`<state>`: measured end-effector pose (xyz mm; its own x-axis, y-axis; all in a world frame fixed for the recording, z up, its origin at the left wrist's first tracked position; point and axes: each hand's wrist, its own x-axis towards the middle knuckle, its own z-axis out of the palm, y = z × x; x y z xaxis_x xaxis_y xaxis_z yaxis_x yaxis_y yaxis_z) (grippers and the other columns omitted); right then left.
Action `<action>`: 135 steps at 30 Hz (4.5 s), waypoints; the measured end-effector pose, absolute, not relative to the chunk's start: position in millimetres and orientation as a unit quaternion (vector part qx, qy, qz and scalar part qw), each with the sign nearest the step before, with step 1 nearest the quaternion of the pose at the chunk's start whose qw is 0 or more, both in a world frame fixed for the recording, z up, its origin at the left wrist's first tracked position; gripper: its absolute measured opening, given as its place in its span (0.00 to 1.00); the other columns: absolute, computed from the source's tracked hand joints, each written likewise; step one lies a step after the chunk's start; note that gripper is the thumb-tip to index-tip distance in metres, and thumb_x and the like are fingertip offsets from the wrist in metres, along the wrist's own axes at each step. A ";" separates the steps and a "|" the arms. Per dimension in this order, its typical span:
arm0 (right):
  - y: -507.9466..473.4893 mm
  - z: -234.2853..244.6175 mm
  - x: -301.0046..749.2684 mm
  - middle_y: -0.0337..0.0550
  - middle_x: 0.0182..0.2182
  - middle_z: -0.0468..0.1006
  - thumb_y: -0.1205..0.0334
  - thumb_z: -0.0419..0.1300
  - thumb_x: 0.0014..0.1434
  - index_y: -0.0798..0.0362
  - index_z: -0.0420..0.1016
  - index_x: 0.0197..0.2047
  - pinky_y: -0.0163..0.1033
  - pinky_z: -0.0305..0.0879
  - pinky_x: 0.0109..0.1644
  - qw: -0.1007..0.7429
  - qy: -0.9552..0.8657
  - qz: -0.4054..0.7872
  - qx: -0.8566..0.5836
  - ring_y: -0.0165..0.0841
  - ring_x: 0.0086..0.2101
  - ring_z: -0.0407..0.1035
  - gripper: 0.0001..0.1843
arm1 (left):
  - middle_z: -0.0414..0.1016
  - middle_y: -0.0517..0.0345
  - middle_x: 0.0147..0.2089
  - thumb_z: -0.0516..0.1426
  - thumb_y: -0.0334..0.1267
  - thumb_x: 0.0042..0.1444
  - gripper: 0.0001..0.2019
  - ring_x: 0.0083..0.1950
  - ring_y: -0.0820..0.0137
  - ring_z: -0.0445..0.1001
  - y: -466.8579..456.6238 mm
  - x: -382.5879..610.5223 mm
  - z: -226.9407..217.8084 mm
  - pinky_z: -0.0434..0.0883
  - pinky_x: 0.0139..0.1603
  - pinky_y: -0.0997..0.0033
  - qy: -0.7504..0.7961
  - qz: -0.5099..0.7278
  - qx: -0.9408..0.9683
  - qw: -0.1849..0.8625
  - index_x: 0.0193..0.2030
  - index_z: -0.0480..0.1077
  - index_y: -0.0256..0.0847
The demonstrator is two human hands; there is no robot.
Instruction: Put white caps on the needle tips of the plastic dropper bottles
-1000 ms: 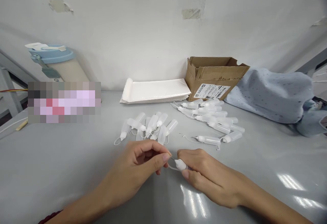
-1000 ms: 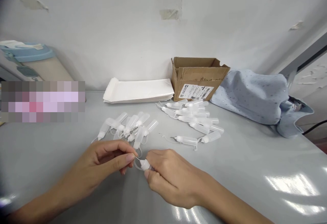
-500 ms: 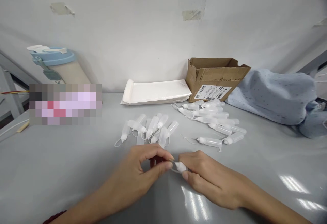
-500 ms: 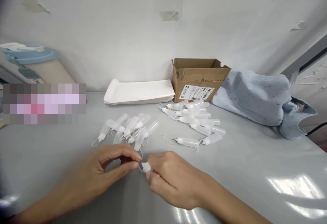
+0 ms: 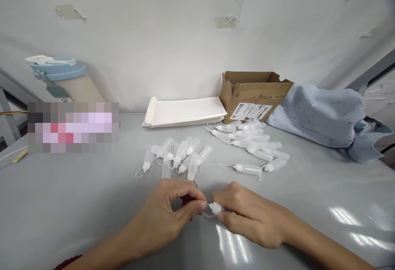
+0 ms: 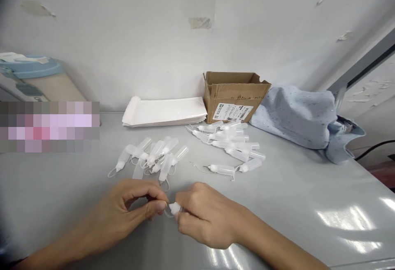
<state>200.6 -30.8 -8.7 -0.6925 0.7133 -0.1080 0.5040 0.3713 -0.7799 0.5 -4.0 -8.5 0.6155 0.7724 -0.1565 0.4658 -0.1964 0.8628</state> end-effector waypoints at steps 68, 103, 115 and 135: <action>-29.4 9.3 207.2 0.41 0.38 0.71 0.63 0.53 0.63 0.50 0.66 0.46 0.39 0.64 0.41 0.165 -0.803 0.319 -0.475 0.33 0.38 0.67 0.08 | 0.70 0.60 0.28 0.49 0.45 0.61 0.15 0.30 0.73 0.66 9.7 -13.9 2.7 0.66 0.33 0.74 0.419 0.195 0.708 0.535 0.34 0.73 0.41; -32.4 1.4 208.8 0.40 0.41 0.76 0.59 0.48 0.65 0.47 0.62 0.51 0.37 0.66 0.38 0.165 -0.804 0.316 -0.475 0.33 0.37 0.71 0.11 | 0.71 0.61 0.28 0.52 0.43 0.60 0.13 0.31 0.75 0.67 14.3 -12.9 3.6 0.66 0.34 0.76 0.380 0.218 0.652 0.619 0.33 0.73 0.38; -30.4 -1.4 208.7 0.40 0.39 0.76 0.61 0.49 0.65 0.47 0.62 0.50 0.36 0.67 0.36 0.172 -0.811 0.301 -0.471 0.33 0.36 0.72 0.11 | 0.72 0.61 0.28 0.53 0.44 0.59 0.14 0.30 0.75 0.67 13.5 -12.7 4.3 0.66 0.33 0.77 0.389 0.223 0.663 0.600 0.32 0.75 0.38; -32.0 0.7 209.5 0.39 0.36 0.74 0.65 0.50 0.64 0.49 0.63 0.50 0.35 0.64 0.36 0.198 -0.829 0.274 -0.445 0.30 0.32 0.68 0.11 | 0.72 0.60 0.29 0.51 0.44 0.60 0.15 0.31 0.73 0.68 12.1 -12.1 1.3 0.66 0.33 0.75 0.400 0.222 0.713 0.532 0.30 0.74 0.39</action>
